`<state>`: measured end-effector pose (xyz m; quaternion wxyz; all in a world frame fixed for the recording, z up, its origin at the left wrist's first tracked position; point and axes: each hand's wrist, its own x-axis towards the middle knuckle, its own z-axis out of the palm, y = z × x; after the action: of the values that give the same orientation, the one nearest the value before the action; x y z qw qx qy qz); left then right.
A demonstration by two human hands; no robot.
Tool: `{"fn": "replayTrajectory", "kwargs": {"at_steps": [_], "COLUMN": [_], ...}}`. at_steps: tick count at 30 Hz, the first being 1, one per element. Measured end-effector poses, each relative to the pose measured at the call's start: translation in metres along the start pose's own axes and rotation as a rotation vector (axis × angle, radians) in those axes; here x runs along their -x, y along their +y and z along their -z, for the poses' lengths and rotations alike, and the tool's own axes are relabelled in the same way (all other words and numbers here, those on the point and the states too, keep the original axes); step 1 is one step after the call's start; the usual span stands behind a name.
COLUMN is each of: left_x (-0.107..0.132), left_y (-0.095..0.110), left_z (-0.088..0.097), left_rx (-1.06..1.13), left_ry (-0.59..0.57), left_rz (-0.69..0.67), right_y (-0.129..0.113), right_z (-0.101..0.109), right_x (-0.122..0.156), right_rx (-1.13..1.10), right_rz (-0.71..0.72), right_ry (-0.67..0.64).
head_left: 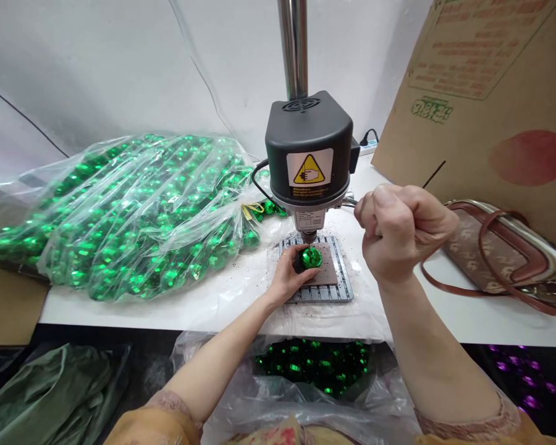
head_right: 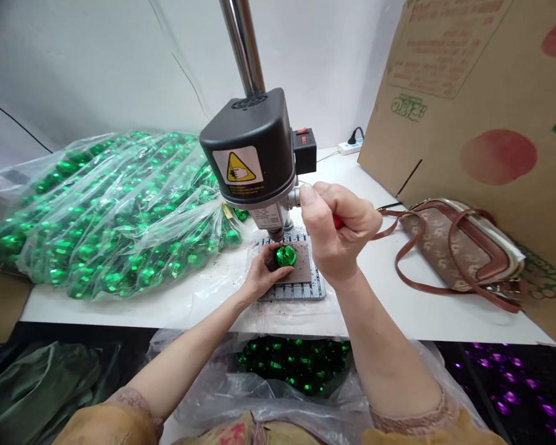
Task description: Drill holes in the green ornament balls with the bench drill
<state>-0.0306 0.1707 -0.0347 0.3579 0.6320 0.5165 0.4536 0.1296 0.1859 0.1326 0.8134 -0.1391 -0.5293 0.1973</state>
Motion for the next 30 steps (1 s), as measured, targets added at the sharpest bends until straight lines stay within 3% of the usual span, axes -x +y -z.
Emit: {"fn": "replayTrajectory", "kwargs": {"at_steps": [18, 30], "left_x": [0.001, 0.001], "left_y": [-0.005, -0.003], "left_z": [-0.001, -0.001], "left_rx": [0.005, 0.043], "left_ry": [0.009, 0.017], "left_rz": [-0.032, -0.013], "right_y": [0.018, 0.018], "right_z": [0.016, 0.016], "right_x": [0.021, 0.030], "right_rx": [-0.033, -0.032], "right_rz": [0.208, 0.224], "right_ry": [-0.068, -0.048]}}
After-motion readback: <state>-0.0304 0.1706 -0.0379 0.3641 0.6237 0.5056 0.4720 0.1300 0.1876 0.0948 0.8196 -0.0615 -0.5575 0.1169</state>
